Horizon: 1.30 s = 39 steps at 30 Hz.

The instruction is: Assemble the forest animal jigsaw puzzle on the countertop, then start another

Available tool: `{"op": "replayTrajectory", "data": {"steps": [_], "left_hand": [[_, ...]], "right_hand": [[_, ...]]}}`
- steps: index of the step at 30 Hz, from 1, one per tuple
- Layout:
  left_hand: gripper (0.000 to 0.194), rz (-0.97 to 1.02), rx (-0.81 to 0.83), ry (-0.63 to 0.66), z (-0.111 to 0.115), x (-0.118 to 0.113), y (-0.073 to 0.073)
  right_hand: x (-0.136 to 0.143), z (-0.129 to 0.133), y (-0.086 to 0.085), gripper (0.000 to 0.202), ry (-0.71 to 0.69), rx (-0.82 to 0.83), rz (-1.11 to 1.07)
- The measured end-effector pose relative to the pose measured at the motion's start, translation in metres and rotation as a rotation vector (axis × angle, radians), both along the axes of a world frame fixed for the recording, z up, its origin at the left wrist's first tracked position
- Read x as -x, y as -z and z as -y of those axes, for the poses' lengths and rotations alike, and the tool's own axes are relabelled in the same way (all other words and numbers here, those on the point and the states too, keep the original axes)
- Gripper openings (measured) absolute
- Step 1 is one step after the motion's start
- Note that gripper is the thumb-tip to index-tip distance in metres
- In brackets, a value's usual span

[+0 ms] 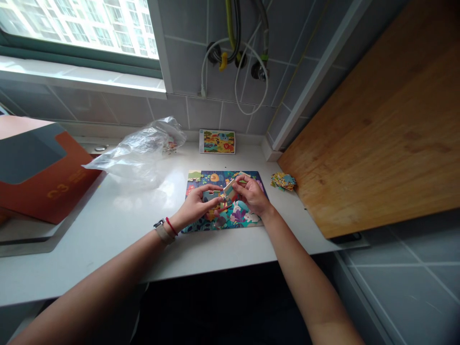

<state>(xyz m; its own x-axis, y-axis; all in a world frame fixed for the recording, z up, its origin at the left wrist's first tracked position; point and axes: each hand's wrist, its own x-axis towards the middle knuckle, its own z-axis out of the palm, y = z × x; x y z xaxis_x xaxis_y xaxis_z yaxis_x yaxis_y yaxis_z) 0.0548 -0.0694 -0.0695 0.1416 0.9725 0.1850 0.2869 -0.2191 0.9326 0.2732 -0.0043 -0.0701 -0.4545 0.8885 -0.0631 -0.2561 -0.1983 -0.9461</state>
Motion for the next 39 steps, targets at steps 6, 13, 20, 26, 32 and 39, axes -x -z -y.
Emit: {"op": "replayTrajectory", "data": {"steps": [6,13,20,26,32,39], "left_hand": [[0.038,0.005,0.003,-0.050,0.000,-0.003,0.000],[0.032,0.041,0.026,-0.120,-0.004,0.002,-0.002],[0.037,0.080,0.033,-0.145,-0.006,0.005,-0.001],[0.044,0.069,0.064,-0.138,-0.007,0.006,-0.001],[0.053,0.135,0.189,-0.101,-0.006,0.005,0.001],[0.071,0.241,0.296,-0.031,-0.002,0.003,0.000]], "right_hand": [[0.002,0.004,-0.004,0.051,-0.006,0.029,0.018],[-0.004,-0.006,-0.003,0.048,0.291,0.015,-0.002],[-0.014,-0.025,0.016,0.039,0.714,-0.326,0.293],[-0.006,-0.008,0.001,0.022,0.572,-0.626,0.399],[-0.003,0.001,-0.009,0.034,0.220,-0.363,0.228],[-0.002,0.003,-0.012,0.032,0.118,-0.247,0.119]]}}
